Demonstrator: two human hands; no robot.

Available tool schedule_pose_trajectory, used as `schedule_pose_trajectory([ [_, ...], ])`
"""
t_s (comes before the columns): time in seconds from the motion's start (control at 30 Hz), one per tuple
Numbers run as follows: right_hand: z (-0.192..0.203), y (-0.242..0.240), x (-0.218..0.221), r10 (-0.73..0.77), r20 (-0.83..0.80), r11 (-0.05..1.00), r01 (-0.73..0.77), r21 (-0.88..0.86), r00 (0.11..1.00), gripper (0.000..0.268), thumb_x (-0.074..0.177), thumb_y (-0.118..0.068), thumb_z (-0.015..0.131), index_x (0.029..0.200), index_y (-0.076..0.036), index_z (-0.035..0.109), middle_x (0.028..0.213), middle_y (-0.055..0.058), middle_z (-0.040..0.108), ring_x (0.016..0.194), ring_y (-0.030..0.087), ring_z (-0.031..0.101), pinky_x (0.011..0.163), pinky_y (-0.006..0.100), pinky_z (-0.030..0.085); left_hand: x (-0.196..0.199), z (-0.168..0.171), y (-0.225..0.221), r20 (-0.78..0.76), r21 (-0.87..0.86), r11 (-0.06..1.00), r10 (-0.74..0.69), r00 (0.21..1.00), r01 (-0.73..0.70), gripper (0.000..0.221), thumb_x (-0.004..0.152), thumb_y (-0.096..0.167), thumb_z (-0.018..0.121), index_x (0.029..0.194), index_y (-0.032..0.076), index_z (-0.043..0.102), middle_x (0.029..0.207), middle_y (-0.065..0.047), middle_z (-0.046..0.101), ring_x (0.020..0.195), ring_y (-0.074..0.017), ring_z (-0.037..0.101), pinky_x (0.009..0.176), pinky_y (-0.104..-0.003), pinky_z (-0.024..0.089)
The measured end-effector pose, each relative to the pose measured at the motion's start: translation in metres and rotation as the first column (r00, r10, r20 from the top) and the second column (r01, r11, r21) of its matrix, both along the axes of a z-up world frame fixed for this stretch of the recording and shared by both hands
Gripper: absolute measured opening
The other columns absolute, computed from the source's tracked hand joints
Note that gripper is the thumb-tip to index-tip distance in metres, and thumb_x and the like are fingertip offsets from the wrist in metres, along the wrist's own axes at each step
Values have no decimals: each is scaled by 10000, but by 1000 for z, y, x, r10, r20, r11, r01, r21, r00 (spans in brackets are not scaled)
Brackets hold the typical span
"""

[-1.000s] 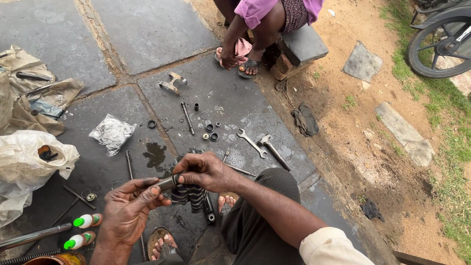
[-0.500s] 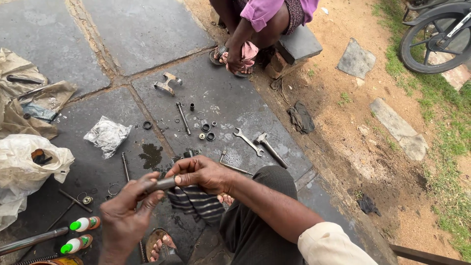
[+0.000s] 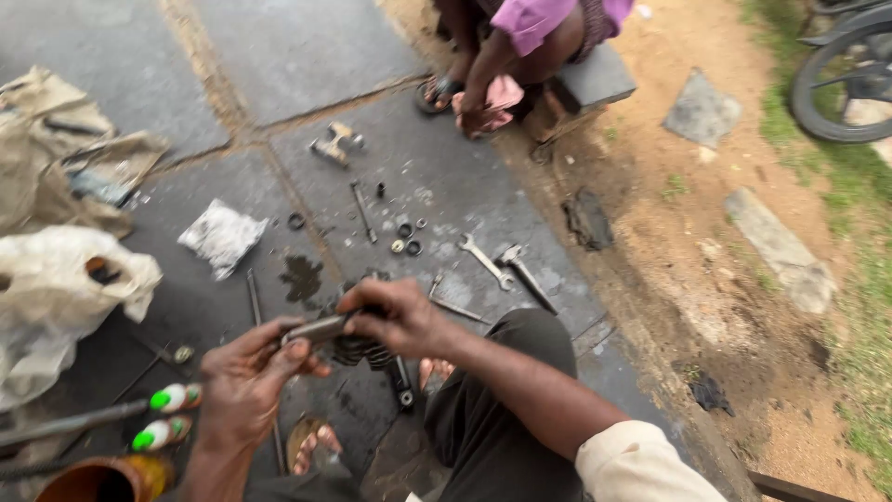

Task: Cleaning and assembling internal components of a motorcycle front fork suspension.

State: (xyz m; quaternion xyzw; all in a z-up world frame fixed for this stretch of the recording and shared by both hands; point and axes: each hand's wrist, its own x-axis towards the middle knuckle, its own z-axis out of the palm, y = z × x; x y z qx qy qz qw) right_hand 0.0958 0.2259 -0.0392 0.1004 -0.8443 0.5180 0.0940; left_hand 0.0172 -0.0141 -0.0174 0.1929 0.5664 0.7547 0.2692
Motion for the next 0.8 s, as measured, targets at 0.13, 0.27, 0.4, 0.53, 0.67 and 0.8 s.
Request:
schedule_pose_trajectory([
  [0.13,9,11,-3,248,343,735,55,-676,906,316,935,18,730,1228,-17,615,925,35,676,796,114,677,709,251,607,10,23,10,-311,-137,988,31,950,-77,311,931,-53,671,1242,-67,671,1002,-176,762,830,-194,777,701,-320,704],
  [0.27,19,20,-4,573,415,307,285,-908,706,345,824,56,728,1154,16,636,964,103,738,838,159,736,749,252,626,15,30,13,-614,-170,980,-21,789,-105,322,900,-45,730,1218,-49,677,1023,-162,768,878,-201,787,702,-275,669],
  [0.4,4,33,-6,572,364,267,252,-930,735,216,969,50,760,1162,62,663,988,131,721,830,187,720,712,281,617,6,19,20,-627,-197,973,-31,779,-120,350,900,45,787,1233,-10,693,997,-143,786,836,-182,786,683,-253,658],
  [0.53,58,11,-2,305,435,467,265,-844,847,291,908,30,733,1186,48,650,1072,115,727,988,170,734,884,284,624,7,27,20,-440,-228,969,-15,898,-95,344,928,92,756,1255,9,689,993,-126,797,837,-149,795,694,-231,679],
  [0.67,57,4,6,202,306,825,7,-565,930,413,899,-152,730,1273,-7,634,1131,93,734,1024,158,724,902,304,630,4,17,22,-234,-178,984,-54,971,12,360,945,130,717,1283,12,678,1000,-113,789,817,-124,780,692,-236,683],
  [0.8,45,5,7,87,281,981,-34,-189,956,467,964,-290,717,1333,-10,654,1092,115,755,968,170,711,825,301,602,7,8,21,-129,-69,997,-54,990,45,354,991,189,669,1294,7,686,956,-77,763,776,-109,760,678,-246,684],
])
